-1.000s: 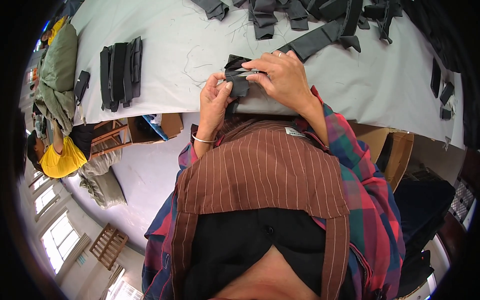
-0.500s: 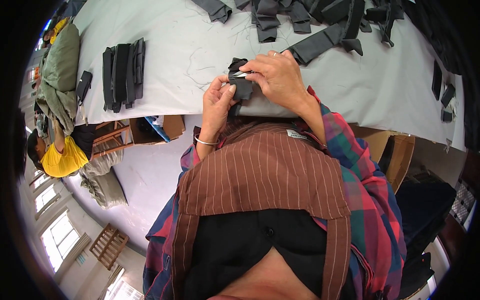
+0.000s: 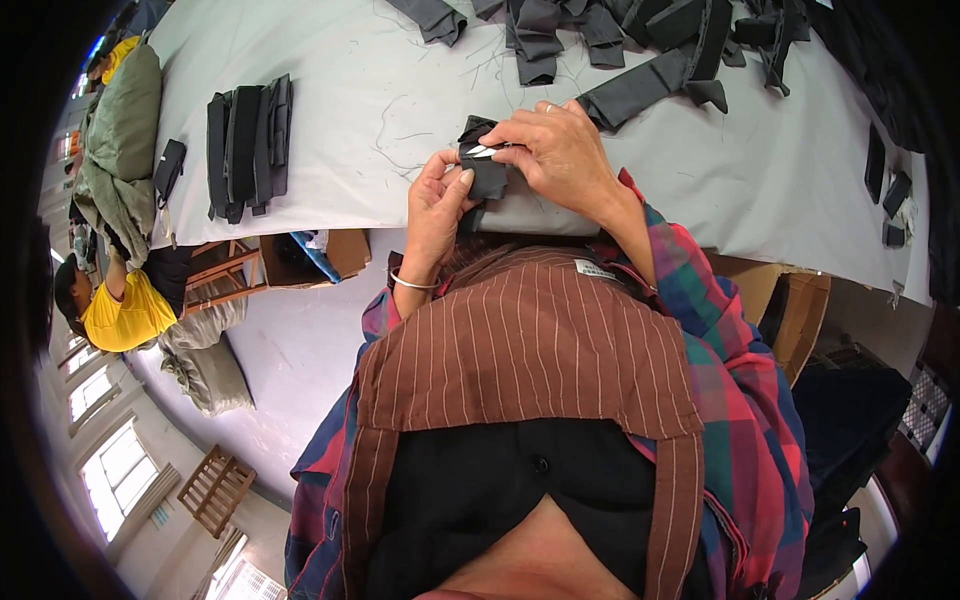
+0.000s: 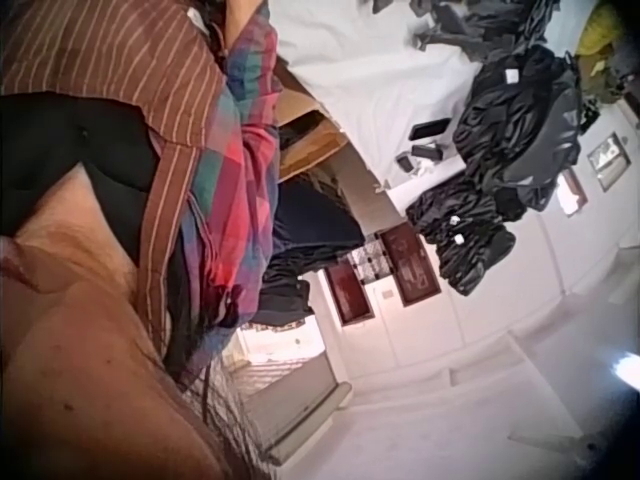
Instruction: Trim loose threads and excess material from black fabric pieces using thread snips.
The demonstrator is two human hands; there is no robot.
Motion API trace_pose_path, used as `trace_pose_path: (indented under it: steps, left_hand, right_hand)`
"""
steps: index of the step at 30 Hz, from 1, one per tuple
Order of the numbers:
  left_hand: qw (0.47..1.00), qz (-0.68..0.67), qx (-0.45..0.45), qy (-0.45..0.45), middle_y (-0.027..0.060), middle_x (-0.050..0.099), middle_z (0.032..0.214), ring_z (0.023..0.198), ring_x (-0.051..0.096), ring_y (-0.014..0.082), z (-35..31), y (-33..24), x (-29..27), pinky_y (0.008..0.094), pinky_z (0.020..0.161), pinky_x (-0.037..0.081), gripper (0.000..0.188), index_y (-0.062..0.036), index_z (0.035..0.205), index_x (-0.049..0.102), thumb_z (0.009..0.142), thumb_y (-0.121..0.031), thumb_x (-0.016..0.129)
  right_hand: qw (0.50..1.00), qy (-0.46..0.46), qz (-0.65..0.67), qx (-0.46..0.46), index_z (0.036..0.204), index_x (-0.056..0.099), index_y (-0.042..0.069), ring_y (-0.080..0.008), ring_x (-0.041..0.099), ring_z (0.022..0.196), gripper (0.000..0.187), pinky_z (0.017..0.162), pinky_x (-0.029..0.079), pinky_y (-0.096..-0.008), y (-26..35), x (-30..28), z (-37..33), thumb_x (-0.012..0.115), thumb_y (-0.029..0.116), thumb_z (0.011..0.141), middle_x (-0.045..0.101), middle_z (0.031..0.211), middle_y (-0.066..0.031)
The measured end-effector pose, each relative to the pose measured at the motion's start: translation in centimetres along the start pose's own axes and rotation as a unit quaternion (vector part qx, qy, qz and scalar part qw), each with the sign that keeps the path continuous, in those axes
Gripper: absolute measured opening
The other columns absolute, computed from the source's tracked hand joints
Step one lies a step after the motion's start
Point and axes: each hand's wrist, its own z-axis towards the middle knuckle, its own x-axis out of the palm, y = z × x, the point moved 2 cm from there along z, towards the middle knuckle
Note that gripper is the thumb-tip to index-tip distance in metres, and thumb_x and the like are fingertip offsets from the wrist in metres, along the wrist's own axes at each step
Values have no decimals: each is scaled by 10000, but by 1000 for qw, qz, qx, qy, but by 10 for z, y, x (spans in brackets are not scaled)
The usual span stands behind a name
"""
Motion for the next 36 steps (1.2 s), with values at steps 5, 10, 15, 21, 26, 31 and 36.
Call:
trace_pose_path:
  steps: [5, 10, 15, 21, 26, 31, 36]
  left_hand:
    - [1000, 3, 1, 2, 58, 647, 959, 847, 598, 75, 0, 0, -1, 217, 739, 509, 169, -17, 1100, 489, 932, -26, 505]
    - [1000, -13, -12, 3, 48, 642, 940, 842, 594, 72, 2, 1, -1, 210, 722, 505, 160, -26, 1093, 492, 933, -25, 503]
    - [1000, -13, -5, 11, 42, 634, 934, 838, 590, 72, 2, 2, -3, 211, 719, 501, 164, -25, 1097, 491, 933, -19, 500]
    - [1000, -17, -5, 3, 36, 626, 917, 826, 576, 69, -1, -1, 0, 213, 720, 490, 173, -18, 1105, 487, 932, -15, 497]
    - [1000, 25, 10, 15, 28, 621, 898, 806, 544, 53, -4, -2, 0, 194, 713, 444, 162, -2, 1090, 494, 927, 0, 489]
    - [994, 93, 35, 47, 5, 625, 878, 699, 497, 23, -19, -12, 8, 155, 628, 381, 147, -17, 1071, 511, 927, -41, 530]
    - [997, 59, 34, 29, 29, 646, 902, 752, 553, 41, -17, -2, 0, 178, 670, 440, 172, -9, 1095, 507, 930, -50, 534]
  right_hand:
    - [1000, 2, 15, 6, 935, 704, 152, -183, 511, 695, 150, 676, 313, -310, 1, 3, 1, 661, 179, 794, 617, 762, 9]
    - [1000, 13, 11, 18, 928, 703, 153, -181, 516, 699, 140, 677, 316, -307, 0, 4, 4, 664, 184, 797, 623, 769, 16]
    - [998, 9, 41, 49, 921, 692, 120, -180, 561, 765, 130, 713, 383, -300, 2, 6, 5, 666, 167, 802, 652, 822, -2]
    - [958, -39, 199, 202, 920, 655, 52, -166, 615, 787, 150, 712, 468, -258, 8, 1, 12, 681, 125, 792, 661, 826, -58]
    - [981, -68, 102, 150, 862, 633, 65, -241, 581, 648, 148, 601, 449, -313, -15, 10, 17, 701, 156, 767, 649, 795, -74]
    - [947, -83, 230, 210, 870, 609, 7, -132, 588, 691, 158, 616, 443, -265, -22, -5, 21, 670, 146, 824, 647, 775, -65]
    - [960, -55, 248, 116, 908, 631, 65, -161, 596, 707, 157, 631, 466, -288, 11, -11, 8, 689, 167, 803, 641, 865, -45]
